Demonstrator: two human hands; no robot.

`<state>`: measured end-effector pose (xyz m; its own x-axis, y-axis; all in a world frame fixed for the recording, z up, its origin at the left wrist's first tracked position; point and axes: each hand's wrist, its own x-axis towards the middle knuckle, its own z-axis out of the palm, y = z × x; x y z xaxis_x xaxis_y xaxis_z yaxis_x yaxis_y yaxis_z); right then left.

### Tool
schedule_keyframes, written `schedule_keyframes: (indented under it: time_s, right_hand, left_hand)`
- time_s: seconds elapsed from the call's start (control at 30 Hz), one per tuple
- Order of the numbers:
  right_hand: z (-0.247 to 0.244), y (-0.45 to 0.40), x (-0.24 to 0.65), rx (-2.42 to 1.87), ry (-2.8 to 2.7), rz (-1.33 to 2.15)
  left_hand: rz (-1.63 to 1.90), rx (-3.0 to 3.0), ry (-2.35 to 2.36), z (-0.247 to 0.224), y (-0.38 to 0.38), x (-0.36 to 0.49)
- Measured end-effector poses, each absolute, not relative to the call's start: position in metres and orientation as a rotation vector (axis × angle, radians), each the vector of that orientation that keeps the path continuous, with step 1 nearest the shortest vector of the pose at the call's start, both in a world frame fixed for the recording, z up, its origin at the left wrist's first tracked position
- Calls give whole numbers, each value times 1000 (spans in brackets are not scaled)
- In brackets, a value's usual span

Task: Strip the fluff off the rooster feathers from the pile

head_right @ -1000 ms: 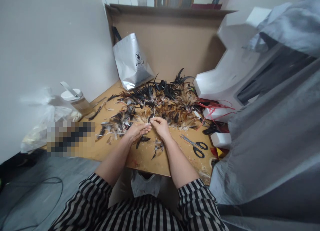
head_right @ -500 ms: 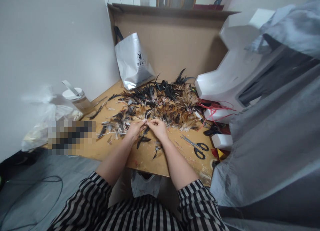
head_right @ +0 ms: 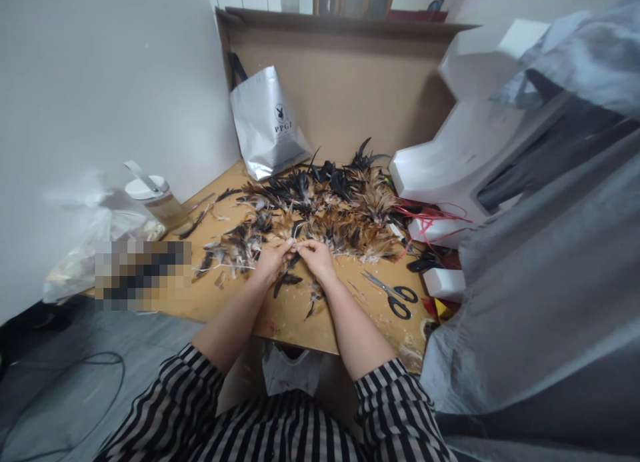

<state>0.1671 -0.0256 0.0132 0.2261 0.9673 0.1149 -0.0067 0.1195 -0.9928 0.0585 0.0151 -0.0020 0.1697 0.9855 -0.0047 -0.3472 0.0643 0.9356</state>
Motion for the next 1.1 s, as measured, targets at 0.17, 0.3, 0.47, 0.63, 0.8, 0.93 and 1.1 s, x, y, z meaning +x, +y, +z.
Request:
schedule_keyframes:
  time_s: [0.17,0.3,0.47,0.63,0.8,0.93,1.1]
  right_hand:
    - [20,-30,168,-1251,-1051,997]
    - [25,-31,169,-1277,-1020,905]
    - [19,-27,170,-1233,-994,857]
    - [13,-23,173,-1244,-943,897]
    - [16,-25,173,-1208,-956,992]
    - [18,-27,174,-1153,-966,1014]
    - [16,-27,180,-1272,-1248,770]
  left_hand:
    - [1202,1008,875,-1,13,58]
    - [1221,1069,921,4,10,58]
    - [1198,1198,982,4,7,59]
    - [1165,1234,946,-3,11,60]
    - [1084,997,831,1,8,60]
    - [1053,842,758,6,5,58]
    - [1090,801,793,10,5,55]
